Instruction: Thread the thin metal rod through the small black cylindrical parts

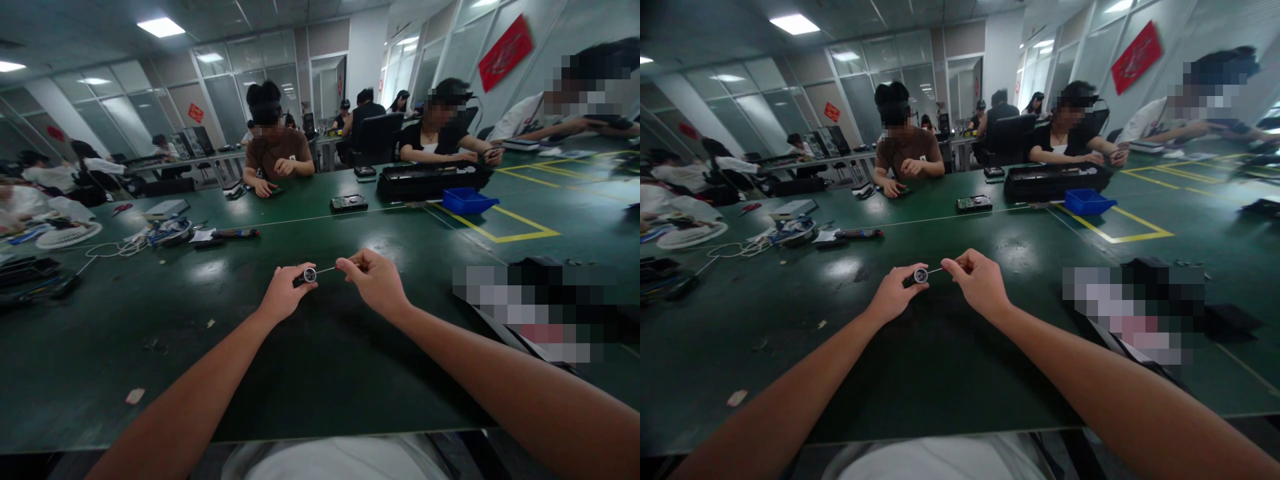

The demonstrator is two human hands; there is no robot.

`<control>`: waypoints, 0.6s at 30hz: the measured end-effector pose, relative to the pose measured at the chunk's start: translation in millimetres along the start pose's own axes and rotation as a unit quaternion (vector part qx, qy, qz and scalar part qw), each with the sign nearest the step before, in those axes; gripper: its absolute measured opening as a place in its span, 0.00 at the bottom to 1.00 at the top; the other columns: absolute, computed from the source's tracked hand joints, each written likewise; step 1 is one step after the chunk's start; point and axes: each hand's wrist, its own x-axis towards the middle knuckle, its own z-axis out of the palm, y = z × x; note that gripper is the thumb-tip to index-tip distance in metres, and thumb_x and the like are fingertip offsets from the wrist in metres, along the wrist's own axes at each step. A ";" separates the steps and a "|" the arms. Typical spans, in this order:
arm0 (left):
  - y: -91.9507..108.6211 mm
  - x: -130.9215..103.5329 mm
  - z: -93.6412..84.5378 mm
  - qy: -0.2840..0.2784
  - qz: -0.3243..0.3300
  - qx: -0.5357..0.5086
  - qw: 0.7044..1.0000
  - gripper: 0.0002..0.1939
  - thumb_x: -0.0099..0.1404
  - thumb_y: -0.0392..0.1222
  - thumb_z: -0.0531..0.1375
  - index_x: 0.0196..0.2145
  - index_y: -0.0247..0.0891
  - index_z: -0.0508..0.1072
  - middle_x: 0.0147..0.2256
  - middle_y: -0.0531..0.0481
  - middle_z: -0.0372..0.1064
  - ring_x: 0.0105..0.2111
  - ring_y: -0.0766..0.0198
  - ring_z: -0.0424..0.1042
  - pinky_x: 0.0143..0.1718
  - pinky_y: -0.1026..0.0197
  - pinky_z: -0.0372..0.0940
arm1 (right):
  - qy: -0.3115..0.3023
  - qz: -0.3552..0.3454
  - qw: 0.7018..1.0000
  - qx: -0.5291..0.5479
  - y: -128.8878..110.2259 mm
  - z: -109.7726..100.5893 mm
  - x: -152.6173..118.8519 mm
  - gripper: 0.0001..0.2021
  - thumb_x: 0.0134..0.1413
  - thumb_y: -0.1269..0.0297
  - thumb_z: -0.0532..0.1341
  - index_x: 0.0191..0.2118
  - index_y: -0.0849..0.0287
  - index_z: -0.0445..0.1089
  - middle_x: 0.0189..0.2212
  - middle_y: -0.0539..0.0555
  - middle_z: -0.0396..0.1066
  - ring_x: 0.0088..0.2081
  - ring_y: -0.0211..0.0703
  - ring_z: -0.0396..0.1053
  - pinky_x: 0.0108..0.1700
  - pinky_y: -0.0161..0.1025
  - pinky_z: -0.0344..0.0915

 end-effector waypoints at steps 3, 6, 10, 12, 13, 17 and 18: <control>0.5 0.0 -0.6 -0.001 -0.002 0.002 1.000 0.19 0.64 0.44 0.64 0.53 0.46 0.73 0.51 0.49 0.73 0.52 0.52 0.69 0.59 0.44 0.53 | 0.002 0.009 1.000 -0.011 -1.1 -0.8 0.9 0.17 0.56 0.47 0.62 0.29 0.56 0.71 0.21 0.50 0.74 0.22 0.39 0.68 0.27 0.38 0.60; 0.2 0.2 -0.3 0.001 0.001 0.004 1.000 0.19 0.64 0.44 0.63 0.53 0.47 0.72 0.51 0.49 0.73 0.52 0.52 0.69 0.59 0.44 0.53 | 0.002 0.017 1.000 -0.018 -2.2 -1.6 1.7 0.17 0.56 0.47 0.62 0.29 0.57 0.71 0.21 0.50 0.74 0.22 0.40 0.68 0.27 0.38 0.60; 0.4 0.5 -0.1 0.006 0.001 0.012 1.000 0.19 0.64 0.43 0.63 0.53 0.46 0.73 0.50 0.49 0.74 0.50 0.52 0.69 0.56 0.46 0.56 | 0.005 0.021 0.999 -0.027 -1.6 -1.6 3.2 0.16 0.57 0.48 0.62 0.29 0.57 0.71 0.21 0.51 0.74 0.23 0.41 0.69 0.29 0.39 0.60; 0.7 0.4 -0.3 0.010 -0.002 0.014 1.000 0.19 0.64 0.43 0.63 0.53 0.47 0.73 0.50 0.49 0.74 0.49 0.53 0.69 0.55 0.47 0.58 | 0.006 0.023 0.999 -0.030 -0.5 -1.2 3.7 0.17 0.57 0.48 0.62 0.29 0.57 0.72 0.21 0.51 0.74 0.23 0.41 0.69 0.29 0.39 0.60; 0.8 0.3 -0.4 0.011 -0.002 0.015 1.000 0.19 0.64 0.44 0.63 0.53 0.47 0.73 0.50 0.49 0.74 0.49 0.53 0.69 0.54 0.47 0.58 | 0.005 0.023 0.999 -0.032 0.0 -0.9 3.8 0.17 0.57 0.47 0.62 0.29 0.57 0.72 0.21 0.51 0.74 0.23 0.41 0.69 0.28 0.38 0.60; 0.1 -0.1 -0.2 0.009 0.005 0.014 1.000 0.19 0.64 0.44 0.64 0.53 0.46 0.72 0.51 0.49 0.73 0.50 0.52 0.69 0.55 0.47 0.57 | 0.008 0.007 0.999 -0.052 1.5 -0.1 2.6 0.21 0.56 0.44 0.62 0.23 0.56 0.68 0.17 0.48 0.69 0.19 0.38 0.63 0.25 0.38 0.56; -0.2 -0.2 0.0 0.009 0.008 0.013 1.000 0.19 0.64 0.44 0.64 0.53 0.46 0.72 0.51 0.49 0.73 0.50 0.52 0.69 0.55 0.47 0.57 | 0.010 -0.001 0.998 -0.062 1.7 0.0 2.1 0.23 0.56 0.44 0.61 0.20 0.55 0.65 0.15 0.47 0.65 0.18 0.37 0.60 0.25 0.38 0.54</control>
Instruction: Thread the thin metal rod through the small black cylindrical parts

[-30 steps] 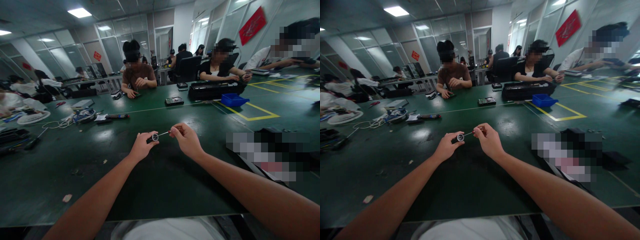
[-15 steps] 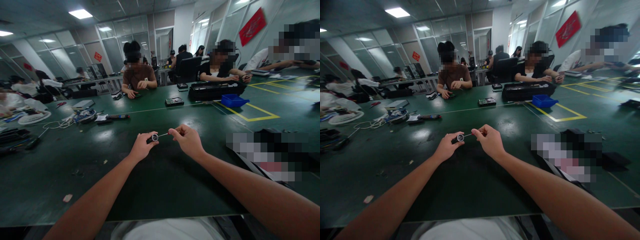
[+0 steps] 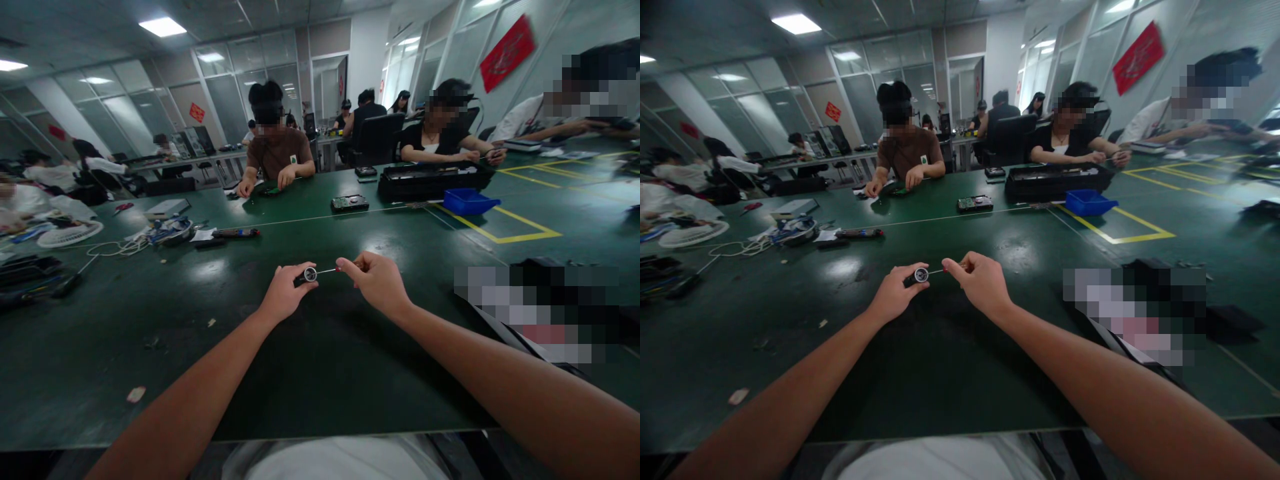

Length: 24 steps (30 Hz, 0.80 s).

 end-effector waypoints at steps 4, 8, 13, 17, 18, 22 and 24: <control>-1.3 0.0 0.7 -0.001 0.011 -0.002 1.000 0.19 0.64 0.44 0.64 0.53 0.46 0.72 0.50 0.49 0.74 0.50 0.53 0.69 0.56 0.46 0.56 | 0.002 -0.034 0.999 -0.031 0.3 0.3 -2.5 0.28 0.56 0.42 0.60 0.14 0.55 0.57 0.12 0.45 0.54 0.17 0.35 0.53 0.23 0.37 0.50; -2.8 -0.1 0.8 0.000 0.008 -0.001 1.000 0.20 0.64 0.44 0.64 0.53 0.46 0.72 0.50 0.49 0.74 0.50 0.53 0.69 0.55 0.47 0.57 | -0.003 -0.078 0.996 -0.048 -0.8 -0.1 -5.5 0.25 0.57 0.45 0.61 0.17 0.56 0.59 0.14 0.45 0.56 0.18 0.34 0.54 0.23 0.37 0.50; -5.8 -0.6 0.8 0.001 0.010 -0.002 1.000 0.20 0.64 0.44 0.64 0.54 0.46 0.72 0.51 0.49 0.73 0.51 0.53 0.69 0.54 0.49 0.59 | -0.046 -0.116 0.992 -0.021 -4.7 -0.9 -10.2 0.13 0.58 0.53 0.62 0.28 0.55 0.66 0.20 0.48 0.67 0.22 0.38 0.62 0.25 0.36 0.56; -6.3 -0.4 0.6 -0.001 0.011 0.000 1.000 0.20 0.64 0.45 0.63 0.54 0.46 0.72 0.50 0.49 0.73 0.50 0.53 0.69 0.54 0.48 0.59 | -0.079 -0.131 0.988 0.012 -5.5 0.3 -11.7 0.04 0.60 0.63 0.60 0.38 0.56 0.66 0.32 0.53 0.75 0.32 0.43 0.72 0.33 0.39 0.63; -5.8 -0.4 0.5 -0.002 0.011 0.002 1.000 0.20 0.64 0.45 0.63 0.54 0.46 0.72 0.50 0.49 0.73 0.50 0.53 0.69 0.54 0.48 0.59 | -0.088 -0.133 0.987 0.014 -5.3 0.7 -11.4 0.03 0.60 0.64 0.59 0.39 0.56 0.66 0.33 0.53 0.75 0.33 0.44 0.73 0.34 0.39 0.64; -3.4 -0.6 0.1 -0.004 0.007 0.004 1.000 0.19 0.64 0.43 0.64 0.53 0.46 0.73 0.50 0.50 0.74 0.50 0.53 0.69 0.54 0.49 0.59 | -0.127 -0.111 0.986 0.000 -4.0 0.8 -7.9 0.08 0.65 0.59 0.55 0.40 0.57 0.67 0.27 0.50 0.73 0.28 0.42 0.71 0.31 0.38 0.61; -3.0 -0.7 0.4 -0.004 0.006 0.003 1.000 0.19 0.64 0.43 0.64 0.53 0.46 0.73 0.50 0.50 0.74 0.50 0.53 0.69 0.54 0.49 0.59 | -0.123 -0.101 0.987 -0.011 -3.3 0.5 -6.1 0.12 0.67 0.57 0.52 0.39 0.57 0.69 0.25 0.50 0.71 0.26 0.41 0.68 0.29 0.37 0.59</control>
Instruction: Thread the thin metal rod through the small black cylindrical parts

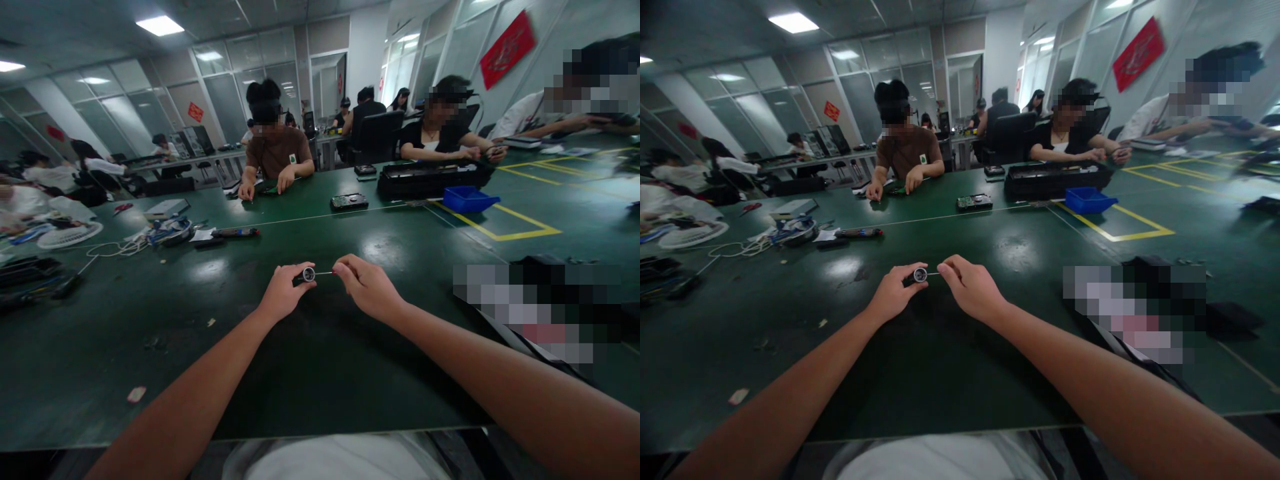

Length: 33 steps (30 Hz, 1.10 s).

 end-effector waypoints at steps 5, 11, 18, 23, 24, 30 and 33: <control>-1.2 0.1 1.2 -0.004 0.014 0.003 1.000 0.19 0.64 0.43 0.64 0.53 0.46 0.72 0.49 0.51 0.74 0.49 0.54 0.70 0.53 0.48 0.58 | -0.002 -0.034 0.999 -0.010 1.0 -0.1 -0.6 0.12 0.65 0.63 0.54 0.52 0.57 0.66 0.30 0.51 0.73 0.27 0.41 0.68 0.31 0.38 0.60; -3.2 0.6 0.5 0.003 0.008 0.007 1.000 0.19 0.64 0.44 0.64 0.53 0.46 0.72 0.49 0.50 0.74 0.49 0.54 0.70 0.52 0.49 0.58 | -0.026 -0.069 0.997 -0.024 -0.4 -1.4 -2.2 0.11 0.65 0.64 0.54 0.48 0.58 0.68 0.33 0.53 0.74 0.33 0.43 0.70 0.35 0.40 0.62; -3.2 -0.3 1.1 -0.009 0.006 0.007 1.000 0.19 0.64 0.45 0.64 0.53 0.47 0.72 0.49 0.50 0.74 0.50 0.53 0.69 0.57 0.44 0.54 | -0.014 -0.024 1.000 -0.011 -0.3 -1.3 0.0 0.13 0.66 0.62 0.53 0.51 0.56 0.68 0.30 0.52 0.74 0.27 0.41 0.68 0.30 0.39 0.60; -4.1 1.5 -1.0 0.004 0.001 0.004 1.000 0.19 0.64 0.43 0.64 0.52 0.45 0.72 0.49 0.50 0.74 0.49 0.54 0.70 0.54 0.47 0.58 | -0.030 -0.052 0.998 0.025 0.7 -0.6 -1.0 0.14 0.63 0.66 0.55 0.53 0.57 0.65 0.37 0.55 0.75 0.37 0.45 0.72 0.38 0.42 0.65; -4.5 1.7 -1.0 0.006 0.000 0.005 1.000 0.19 0.64 0.43 0.64 0.52 0.46 0.72 0.49 0.50 0.74 0.49 0.53 0.70 0.54 0.47 0.58 | -0.038 -0.047 0.998 0.022 1.0 -0.6 -0.7 0.13 0.64 0.65 0.55 0.52 0.57 0.65 0.35 0.54 0.75 0.35 0.45 0.72 0.37 0.41 0.64; -4.2 1.2 1.3 -0.003 0.003 0.007 1.000 0.19 0.64 0.45 0.64 0.53 0.47 0.72 0.50 0.50 0.74 0.51 0.53 0.69 0.58 0.43 0.54 | 0.007 -0.013 1.000 0.027 0.5 0.9 -1.6 0.12 0.65 0.63 0.51 0.50 0.56 0.66 0.30 0.52 0.73 0.29 0.44 0.70 0.33 0.41 0.62; -1.9 1.2 1.6 -0.001 -0.003 0.008 1.000 0.19 0.64 0.45 0.63 0.53 0.47 0.72 0.51 0.50 0.73 0.53 0.52 0.68 0.60 0.41 0.52 | 0.054 -0.010 0.995 0.081 -0.2 3.3 -2.7 0.09 0.61 0.63 0.57 0.46 0.56 0.66 0.33 0.54 0.74 0.35 0.46 0.72 0.38 0.43 0.66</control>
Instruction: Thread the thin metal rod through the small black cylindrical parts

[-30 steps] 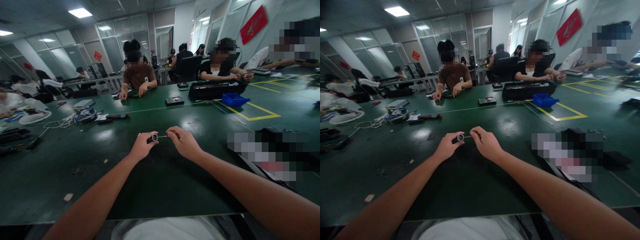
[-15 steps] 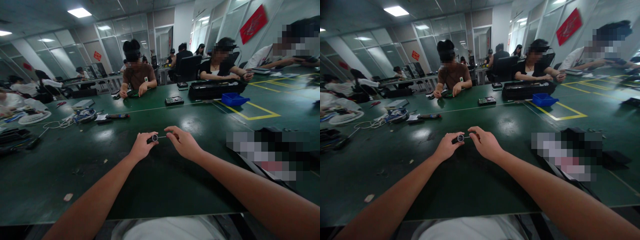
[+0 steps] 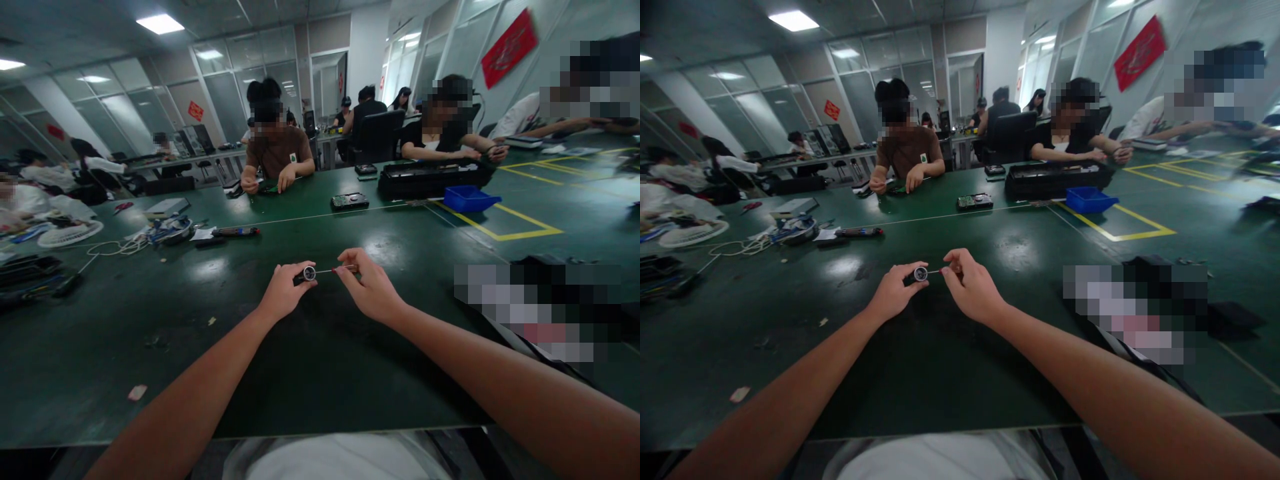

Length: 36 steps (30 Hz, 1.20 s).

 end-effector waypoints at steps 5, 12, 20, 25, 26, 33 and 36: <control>6.1 -1.3 -2.7 0.021 0.012 0.005 1.000 0.18 0.65 0.44 0.63 0.52 0.48 0.72 0.51 0.51 0.73 0.52 0.54 0.69 0.62 0.40 0.49 | 0.038 0.088 0.977 0.191 10.6 4.6 7.6 0.10 0.58 0.56 0.62 0.40 0.56 0.69 0.33 0.54 0.75 0.36 0.45 0.73 0.43 0.46 0.69; 7.7 -1.6 -4.2 0.014 0.039 0.045 0.998 0.18 0.65 0.44 0.63 0.52 0.50 0.72 0.49 0.50 0.73 0.53 0.54 0.67 0.64 0.34 0.42 | 0.066 0.241 0.879 0.405 31.6 7.8 18.3 0.12 0.55 0.53 0.63 0.33 0.57 0.66 0.26 0.49 0.67 0.28 0.38 0.67 0.37 0.42 0.72; 7.0 -0.9 -1.4 -0.011 0.000 0.036 0.999 0.19 0.65 0.45 0.63 0.53 0.49 0.72 0.49 0.49 0.73 0.53 0.53 0.67 0.64 0.35 0.42 | 0.063 0.168 0.937 0.300 29.0 13.3 14.4 0.13 0.57 0.52 0.60 0.37 0.57 0.66 0.32 0.51 0.71 0.32 0.39 0.71 0.40 0.43 0.73; 8.8 -1.5 -1.0 -0.016 -0.003 0.026 1.000 0.19 0.64 0.46 0.64 0.53 0.48 0.72 0.50 0.49 0.73 0.53 0.52 0.67 0.64 0.35 0.43 | 0.062 0.129 0.961 0.236 20.4 8.7 12.2 0.12 0.59 0.53 0.60 0.37 0.58 0.67 0.30 0.52 0.73 0.32 0.41 0.72 0.39 0.43 0.71; 8.6 -1.4 -0.9 -0.014 -0.005 0.025 1.000 0.19 0.64 0.46 0.64 0.53 0.48 0.72 0.51 0.49 0.73 0.53 0.52 0.67 0.64 0.35 0.43 | 0.060 0.124 0.968 0.208 17.5 6.5 11.5 0.12 0.59 0.53 0.60 0.37 0.58 0.68 0.29 0.52 0.73 0.31 0.41 0.72 0.38 0.42 0.70; 7.1 -0.9 -0.7 0.008 -0.011 0.016 1.000 0.19 0.64 0.46 0.64 0.53 0.48 0.72 0.51 0.49 0.73 0.53 0.52 0.68 0.63 0.37 0.44 | 0.071 0.110 0.991 0.012 2.0 -4.0 7.0 0.17 0.54 0.48 0.64 0.27 0.57 0.69 0.20 0.50 0.73 0.21 0.38 0.67 0.27 0.37 0.59; 8.0 -1.1 -1.3 0.008 -0.010 0.013 1.000 0.19 0.64 0.46 0.64 0.53 0.47 0.72 0.50 0.49 0.74 0.52 0.52 0.69 0.63 0.38 0.46 | 0.080 0.112 0.990 -0.009 1.6 -3.8 7.6 0.17 0.55 0.48 0.63 0.27 0.57 0.69 0.21 0.50 0.74 0.22 0.39 0.67 0.28 0.37 0.60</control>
